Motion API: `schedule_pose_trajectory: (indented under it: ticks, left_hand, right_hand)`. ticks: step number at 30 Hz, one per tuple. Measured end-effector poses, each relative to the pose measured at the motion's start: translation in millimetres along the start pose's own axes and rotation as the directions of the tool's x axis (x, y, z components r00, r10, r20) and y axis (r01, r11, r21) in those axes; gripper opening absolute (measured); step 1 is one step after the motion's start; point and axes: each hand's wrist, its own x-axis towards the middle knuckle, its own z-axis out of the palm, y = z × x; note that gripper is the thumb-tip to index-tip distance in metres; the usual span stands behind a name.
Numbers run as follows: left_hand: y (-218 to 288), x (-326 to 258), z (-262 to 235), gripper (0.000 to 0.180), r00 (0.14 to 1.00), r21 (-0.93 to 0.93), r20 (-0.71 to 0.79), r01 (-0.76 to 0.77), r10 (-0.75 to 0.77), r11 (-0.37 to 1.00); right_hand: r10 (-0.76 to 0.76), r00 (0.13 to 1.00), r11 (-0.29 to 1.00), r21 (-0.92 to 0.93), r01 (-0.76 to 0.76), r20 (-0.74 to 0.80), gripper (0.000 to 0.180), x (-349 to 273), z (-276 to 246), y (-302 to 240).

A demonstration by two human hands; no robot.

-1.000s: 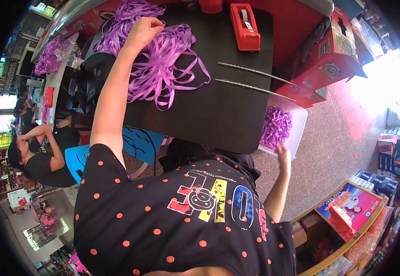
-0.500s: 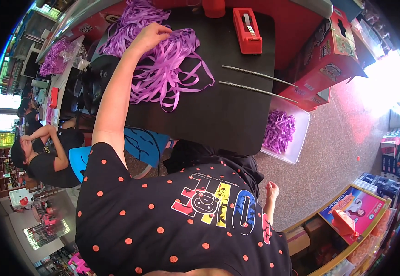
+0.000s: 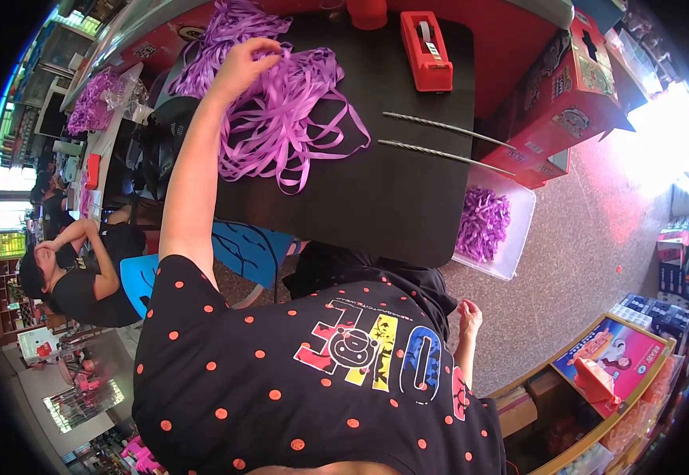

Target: Making small decorative bows from purple ribbon using metal rods as a guide.

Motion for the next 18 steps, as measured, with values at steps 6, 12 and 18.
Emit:
schedule_pose_trajectory:
  ticks: [6,12,18]
  left_hand:
    - [19.4,-24.4,-56.4,0.019,0.968,-0.762,-0.171,-0.014,-0.181,0.647]
    - [44.4,-32.4,-143.7,0.015,0.921,-0.848,-0.352,-0.238,-0.168,0.473]
    - [82.7,-12.4,-203.0,0.02,0.614,-0.597,-0.758,-0.519,-0.219,0.611]
  right_hand:
    - [0.026,0.999,0.996,-0.081,-0.028,-0.024,0.023,6.3,4.5,-7.0]
    - [-0.066,0.998,0.998,0.006,0.066,0.017,0.025,15.4,15.1,-30.2]
    - [-0.053,0.998,0.996,0.068,0.05,0.038,0.027,24.7,22.0,-48.2]
